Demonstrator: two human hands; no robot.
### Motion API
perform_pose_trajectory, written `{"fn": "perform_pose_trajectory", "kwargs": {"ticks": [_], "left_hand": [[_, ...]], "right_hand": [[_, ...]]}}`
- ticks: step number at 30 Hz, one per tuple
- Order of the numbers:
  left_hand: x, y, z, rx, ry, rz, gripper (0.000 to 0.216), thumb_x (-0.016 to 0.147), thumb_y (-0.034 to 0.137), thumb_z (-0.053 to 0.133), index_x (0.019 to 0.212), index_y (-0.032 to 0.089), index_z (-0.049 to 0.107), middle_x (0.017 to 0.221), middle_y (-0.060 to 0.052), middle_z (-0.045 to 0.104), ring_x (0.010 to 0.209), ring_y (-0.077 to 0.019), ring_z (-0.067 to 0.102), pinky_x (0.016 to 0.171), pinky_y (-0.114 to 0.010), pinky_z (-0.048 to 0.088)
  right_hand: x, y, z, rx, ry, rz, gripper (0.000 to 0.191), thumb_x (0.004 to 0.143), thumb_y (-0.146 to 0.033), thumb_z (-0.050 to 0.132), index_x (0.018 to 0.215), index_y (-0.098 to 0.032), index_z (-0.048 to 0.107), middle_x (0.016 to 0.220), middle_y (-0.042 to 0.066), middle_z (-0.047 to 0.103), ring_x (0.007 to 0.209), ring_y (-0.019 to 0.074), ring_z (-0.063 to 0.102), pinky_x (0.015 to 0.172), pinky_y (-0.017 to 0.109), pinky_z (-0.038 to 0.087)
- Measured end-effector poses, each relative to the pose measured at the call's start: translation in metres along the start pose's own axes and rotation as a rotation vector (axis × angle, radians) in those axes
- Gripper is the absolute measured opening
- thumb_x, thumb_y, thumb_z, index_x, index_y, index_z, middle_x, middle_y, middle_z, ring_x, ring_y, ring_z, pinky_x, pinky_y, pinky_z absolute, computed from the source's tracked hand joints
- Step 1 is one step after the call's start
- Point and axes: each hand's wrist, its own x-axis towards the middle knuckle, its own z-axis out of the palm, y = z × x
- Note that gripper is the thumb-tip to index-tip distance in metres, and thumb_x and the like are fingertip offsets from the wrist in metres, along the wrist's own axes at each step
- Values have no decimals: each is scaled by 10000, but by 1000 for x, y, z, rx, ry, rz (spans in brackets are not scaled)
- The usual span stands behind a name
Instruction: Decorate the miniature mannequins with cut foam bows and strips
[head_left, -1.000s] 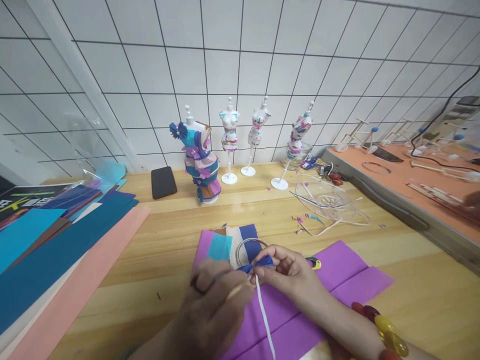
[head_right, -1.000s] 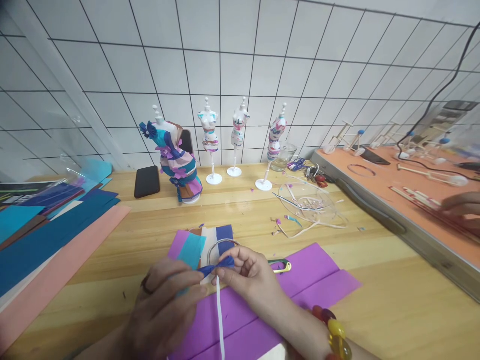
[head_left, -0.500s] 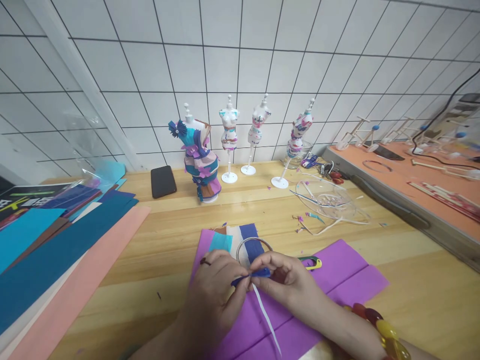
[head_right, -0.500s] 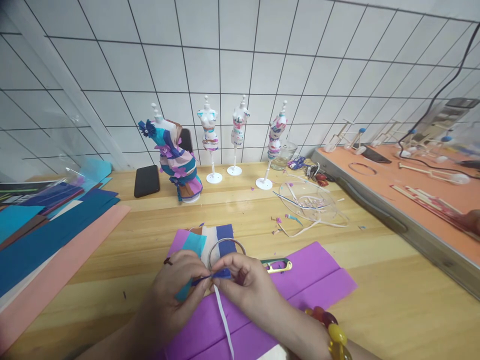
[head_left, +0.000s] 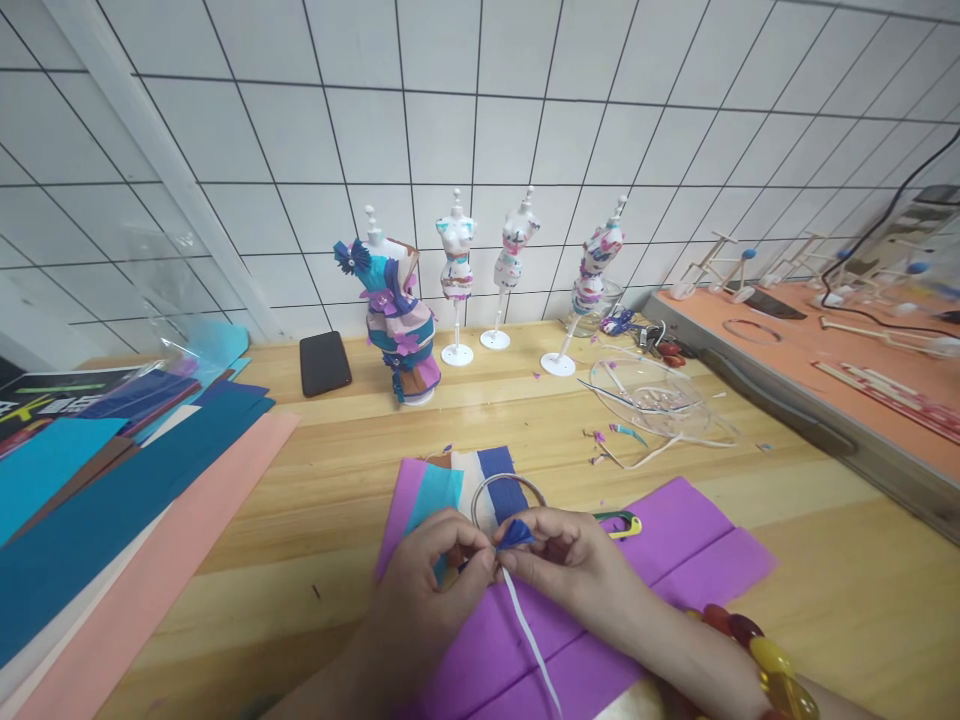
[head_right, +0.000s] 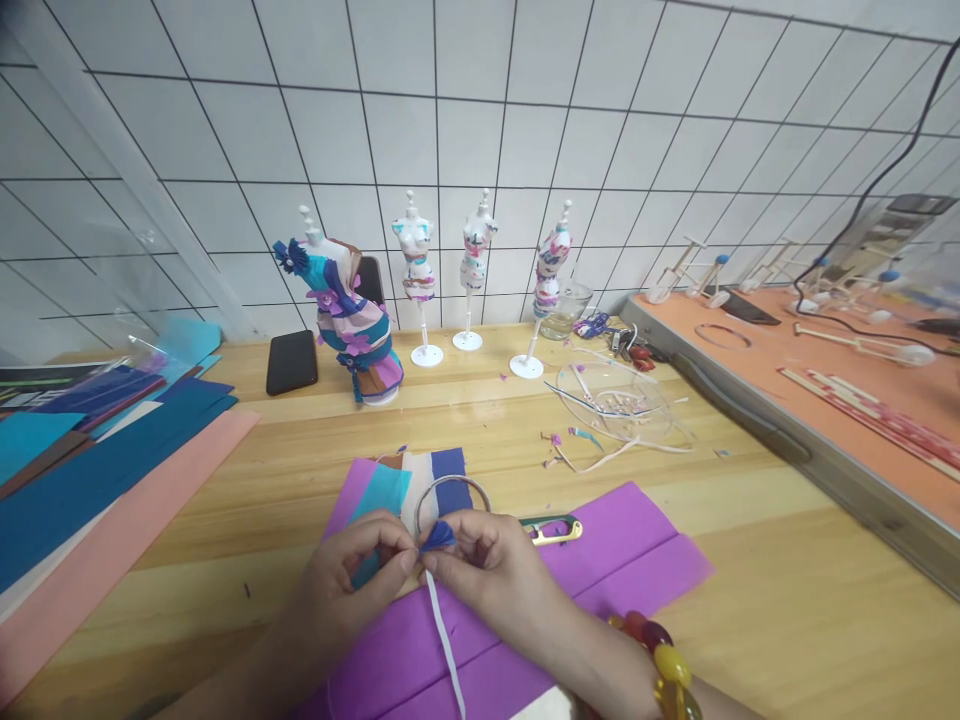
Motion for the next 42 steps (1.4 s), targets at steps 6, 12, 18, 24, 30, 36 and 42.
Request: {"fn": "perform_pose_trajectory", "kwargs": {"ticks": [6, 12, 18, 24, 30, 36, 42], "left_hand": [[1, 3, -1, -107, -34, -127, 167, 780, 244, 510, 630, 179, 544, 668, 12, 515, 676, -132, 486, 639, -247, 380], [3, 7, -1, -286, -75, -237, 180, 762, 275, 545, 621, 164, 534, 623, 34, 480, 617, -104, 430, 593, -221, 339], [4, -3, -1, -491, -144, -318, 224, 751, 319, 580, 618, 152, 513, 550, 55, 439, 528, -71, 347, 513, -201, 266], [4, -10, -2, -625, -186, -403, 208, 701, 328, 626, 646, 141, 554, 566, 26, 500, 498, -68, 389, 491, -207, 295], [6, 1, -9, -684, -273, -508, 209, 646, 318, 660, 597, 142, 559, 466, 41, 467, 399, -61, 373, 407, -201, 312], [6, 4, -15, -704, -354, -548, 158, 663, 272, 644, 636, 129, 582, 488, 29, 490, 413, -63, 401, 401, -192, 333], [8, 3, -16, -727, -332, -538, 169, 686, 282, 633, 705, 121, 584, 556, 11, 530, 453, -66, 435, 449, -207, 368]], "right_hand": [[0, 1, -1, -49, 23, 2, 207, 675, -359, 708, 685, -164, 641, 577, -26, 566, 538, 103, 495, 526, 215, 403], [-1, -2, -1, -96, -7, -19, 218, 735, -370, 647, 724, -153, 650, 617, -5, 585, 573, 112, 509, 575, 237, 420], [-1, -4, -2, -70, -40, -12, 256, 713, -398, 667, 670, -148, 634, 606, -8, 589, 569, 111, 510, 580, 235, 420], [-1, -1, -3, -45, -41, -18, 247, 690, -396, 694, 703, -153, 659, 576, -20, 588, 546, 102, 506, 554, 218, 417], [-3, -3, -3, -118, -36, -61, 192, 685, -363, 708, 731, -177, 700, 645, -1, 659, 612, 123, 571, 587, 222, 456], [-4, -6, -5, -284, -47, -67, 162, 721, -329, 675, 756, -173, 707, 661, 12, 656, 593, 115, 528, 571, 224, 434], [-3, -3, -4, -246, -15, -28, 162, 713, -331, 672, 733, -172, 696, 633, 4, 632, 578, 113, 521, 562, 225, 431]]}}
